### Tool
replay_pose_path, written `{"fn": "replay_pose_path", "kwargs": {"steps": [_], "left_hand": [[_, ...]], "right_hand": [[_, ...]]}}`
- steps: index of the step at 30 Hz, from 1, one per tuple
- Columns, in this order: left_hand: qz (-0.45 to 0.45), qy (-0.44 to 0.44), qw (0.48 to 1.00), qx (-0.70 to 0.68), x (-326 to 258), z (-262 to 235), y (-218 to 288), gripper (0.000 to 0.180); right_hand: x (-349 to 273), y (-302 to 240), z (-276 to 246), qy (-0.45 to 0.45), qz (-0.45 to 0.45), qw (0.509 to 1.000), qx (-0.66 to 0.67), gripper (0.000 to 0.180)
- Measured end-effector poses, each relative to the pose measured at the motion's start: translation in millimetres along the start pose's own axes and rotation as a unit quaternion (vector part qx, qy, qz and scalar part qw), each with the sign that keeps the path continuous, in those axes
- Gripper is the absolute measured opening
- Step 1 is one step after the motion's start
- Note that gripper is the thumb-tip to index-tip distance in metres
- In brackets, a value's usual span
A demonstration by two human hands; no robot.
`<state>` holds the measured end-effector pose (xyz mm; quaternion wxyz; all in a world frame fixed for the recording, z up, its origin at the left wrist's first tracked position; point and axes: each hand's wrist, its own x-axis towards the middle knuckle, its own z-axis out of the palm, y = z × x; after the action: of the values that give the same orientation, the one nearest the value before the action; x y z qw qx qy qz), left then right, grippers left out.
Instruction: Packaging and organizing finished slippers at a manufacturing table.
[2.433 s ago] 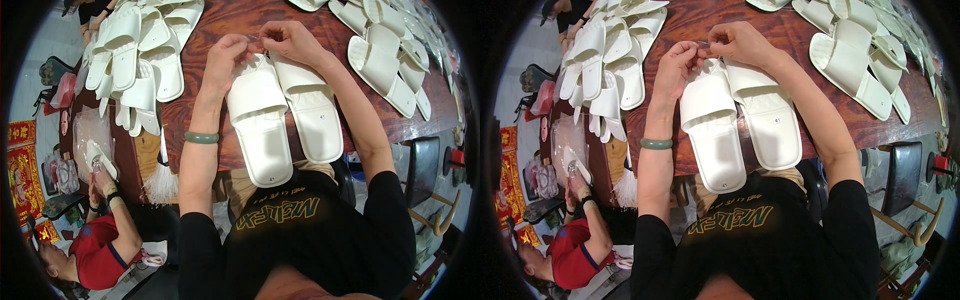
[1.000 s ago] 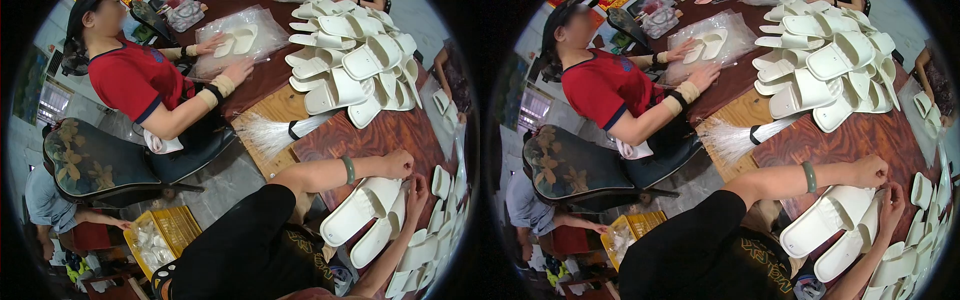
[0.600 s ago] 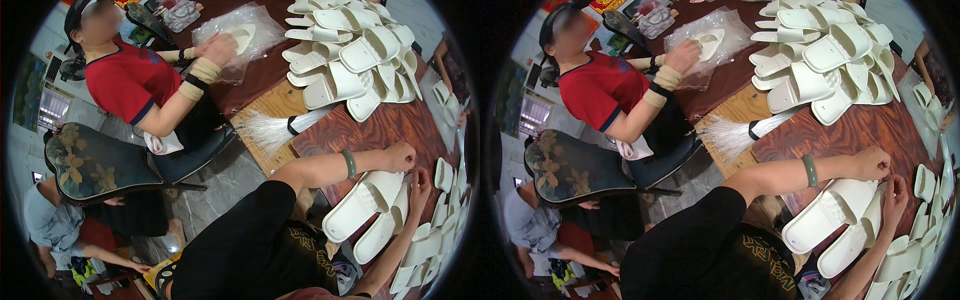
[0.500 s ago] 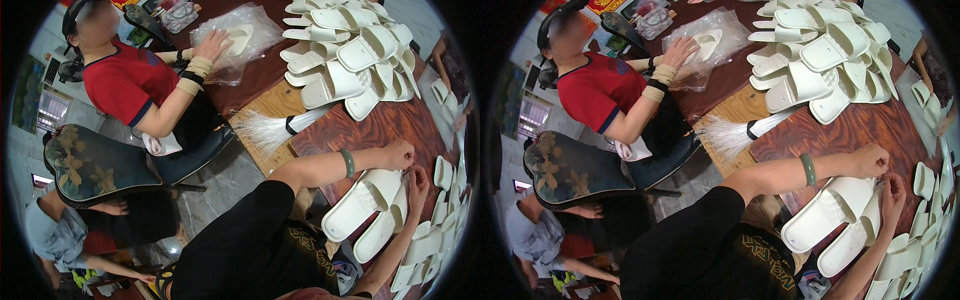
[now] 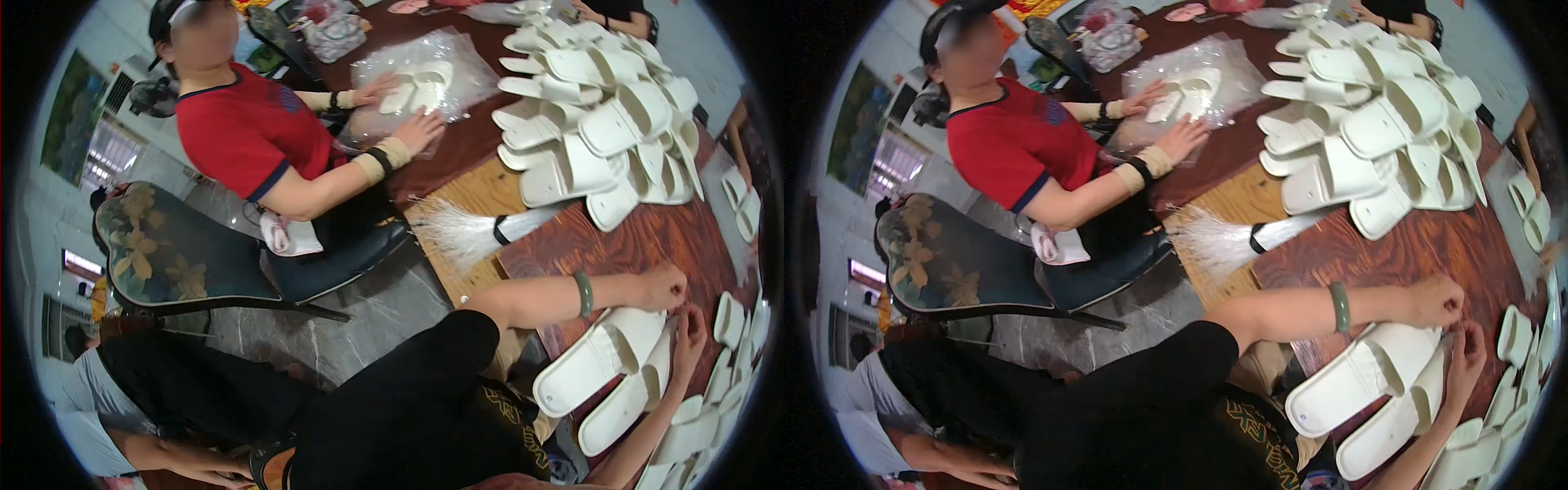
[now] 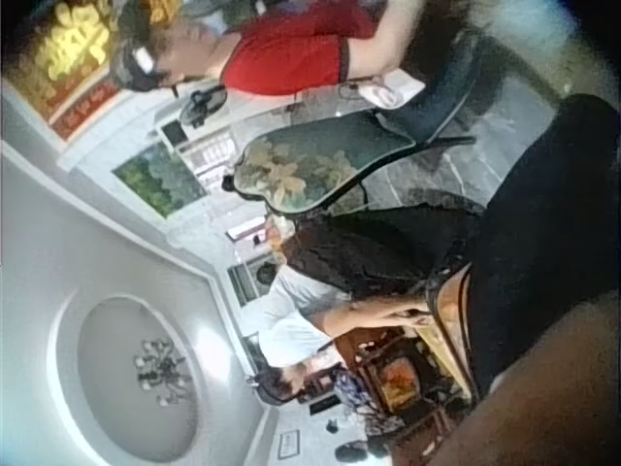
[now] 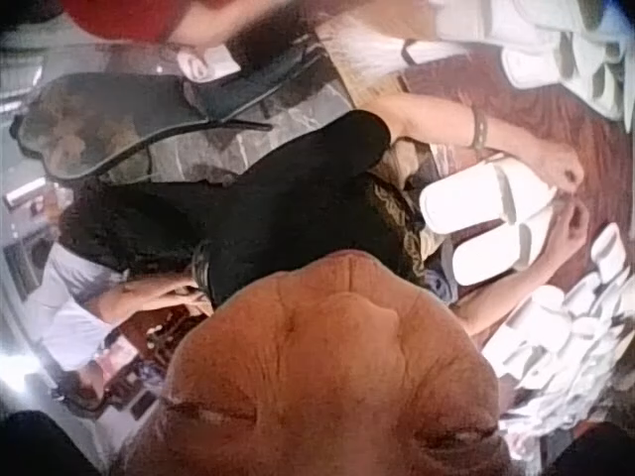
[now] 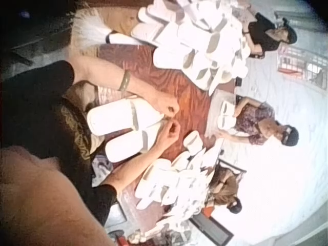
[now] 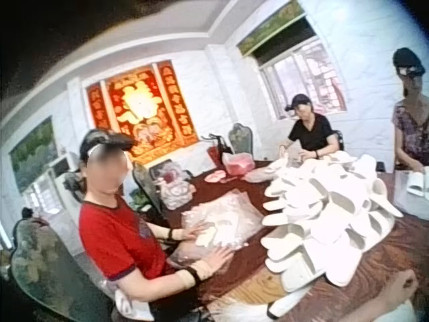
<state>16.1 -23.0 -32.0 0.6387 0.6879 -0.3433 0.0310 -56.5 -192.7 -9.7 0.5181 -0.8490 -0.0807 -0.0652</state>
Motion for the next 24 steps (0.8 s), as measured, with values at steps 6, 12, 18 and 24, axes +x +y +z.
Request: {"fn": "replay_pose_path", "kwargs": {"steps": [6,12,18,24], "left_hand": [[-0.001,-0.001,1.000,0.010,-5.3,-3.7,2.5,0.013],[0.016,0.005,0.999,0.041,-2.8,-0.8,-8.9,0.013],[0.009,0.002,1.000,0.029,-2.8,-1.6,-5.8,0.012],[-0.004,-0.011,0.999,0.032,-3.9,-5.7,-1.6,0.012]], "right_hand": [[1.9,-3.5,5.7,-0.017,-0.024,0.999,-0.023,0.011],[2.8,3.9,7.1,-0.021,-0.021,1.000,-0.004,0.011],[1.8,-3.3,8.2,-0.004,-0.009,1.000,-0.012,0.011],[2.4,-0.2,5.9,-0.005,-0.008,1.000,-0.025,0.010]]}}
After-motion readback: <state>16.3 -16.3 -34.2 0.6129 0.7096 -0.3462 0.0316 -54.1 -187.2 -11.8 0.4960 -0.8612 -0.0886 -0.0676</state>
